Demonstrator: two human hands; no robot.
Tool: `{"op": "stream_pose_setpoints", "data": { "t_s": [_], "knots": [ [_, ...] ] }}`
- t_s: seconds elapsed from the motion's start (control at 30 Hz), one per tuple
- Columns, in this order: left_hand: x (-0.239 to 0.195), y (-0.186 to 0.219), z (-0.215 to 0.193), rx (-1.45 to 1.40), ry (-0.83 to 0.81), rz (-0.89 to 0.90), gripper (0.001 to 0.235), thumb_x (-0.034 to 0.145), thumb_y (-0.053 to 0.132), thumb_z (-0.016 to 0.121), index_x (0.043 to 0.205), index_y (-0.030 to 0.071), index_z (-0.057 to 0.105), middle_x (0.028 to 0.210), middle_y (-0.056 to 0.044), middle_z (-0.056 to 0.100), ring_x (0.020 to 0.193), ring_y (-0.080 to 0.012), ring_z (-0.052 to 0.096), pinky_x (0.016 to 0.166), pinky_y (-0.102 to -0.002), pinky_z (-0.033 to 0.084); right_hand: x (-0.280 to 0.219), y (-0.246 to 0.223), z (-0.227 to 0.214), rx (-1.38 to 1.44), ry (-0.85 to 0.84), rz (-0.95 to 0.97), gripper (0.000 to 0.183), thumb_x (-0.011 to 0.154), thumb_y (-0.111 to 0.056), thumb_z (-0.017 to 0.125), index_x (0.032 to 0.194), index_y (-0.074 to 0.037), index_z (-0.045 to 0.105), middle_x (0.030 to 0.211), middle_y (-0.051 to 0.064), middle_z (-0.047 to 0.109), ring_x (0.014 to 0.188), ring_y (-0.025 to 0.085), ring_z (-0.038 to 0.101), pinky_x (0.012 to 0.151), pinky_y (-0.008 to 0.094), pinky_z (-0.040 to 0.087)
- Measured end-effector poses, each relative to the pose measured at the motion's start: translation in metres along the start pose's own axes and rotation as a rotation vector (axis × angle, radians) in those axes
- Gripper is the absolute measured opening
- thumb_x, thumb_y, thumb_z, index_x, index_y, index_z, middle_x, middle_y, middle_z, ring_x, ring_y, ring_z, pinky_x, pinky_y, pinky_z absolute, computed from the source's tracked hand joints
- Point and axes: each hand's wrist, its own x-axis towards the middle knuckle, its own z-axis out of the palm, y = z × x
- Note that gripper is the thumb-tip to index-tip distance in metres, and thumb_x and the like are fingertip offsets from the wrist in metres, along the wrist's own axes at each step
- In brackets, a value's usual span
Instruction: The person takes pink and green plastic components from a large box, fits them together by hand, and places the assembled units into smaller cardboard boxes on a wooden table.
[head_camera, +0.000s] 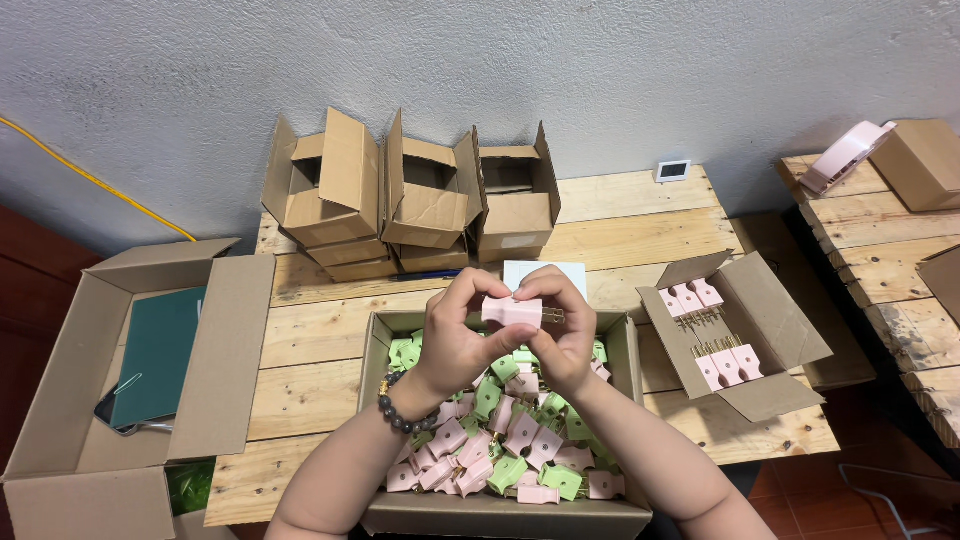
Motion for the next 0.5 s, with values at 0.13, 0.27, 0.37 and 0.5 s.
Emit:
{"op": "stream_pose_setpoints", "data": {
  "t_s": [0.13, 0.27, 0.37, 0.5],
  "knots": [
    [0.005, -0.004, 0.006, -0.162, -0.022, -0.045, 0.054, 0.077, 0.029, 0.097, 0.110, -0.001, 0.065, 0.099, -0.018, 0.073, 0.086, -0.0206, 0.070, 0.065, -0.035, 0.062, -0.003, 0.014, -0.005, 0.036, 0.055, 0.035, 0.044, 0.086, -0.032, 0.071, 0.111, 0.003, 0.064, 0.100, 0.014, 0.061, 0.085, 0.016, 0.056, 0.066, 0.029, 0.047],
    [0.018, 0.000, 0.007, -0.034, 0.003, 0.019, 0.055, 0.080, 0.017, 0.094, 0.123, -0.002, 0.066, 0.116, -0.014, 0.070, 0.100, -0.0249, 0.074, 0.076, -0.031, 0.065, 0.004, 0.020, -0.018, -0.027, 0.062, 0.121, 0.052, 0.088, -0.033, 0.067, 0.125, 0.004, 0.064, 0.115, 0.013, 0.062, 0.097, 0.016, 0.059, 0.075, 0.027, 0.053],
    [0.027, 0.003, 0.005, 0.289, 0.054, 0.210, 0.048, 0.082, 0.018, 0.094, 0.120, 0.001, 0.070, 0.114, -0.011, 0.072, 0.095, -0.0240, 0.074, 0.074, -0.030, 0.065, 0.025, 0.009, -0.037, -0.173, -0.017, 0.141, 0.048, 0.092, -0.022, 0.069, 0.133, 0.003, 0.064, 0.117, 0.013, 0.062, 0.101, 0.020, 0.062, 0.083, 0.032, 0.055],
    [0.050, -0.027, 0.015, 0.555, 0.007, 0.373, 0.043, 0.088, 0.027, 0.089, 0.118, 0.005, 0.067, 0.106, -0.006, 0.068, 0.087, -0.0218, 0.071, 0.067, -0.032, 0.064, 0.054, 0.019, -0.083, -0.591, -0.161, 0.150, 0.033, 0.101, -0.022, 0.073, 0.126, -0.002, 0.071, 0.108, 0.015, 0.065, 0.092, 0.028, 0.067, 0.077, 0.036, 0.058]
  ]
}}
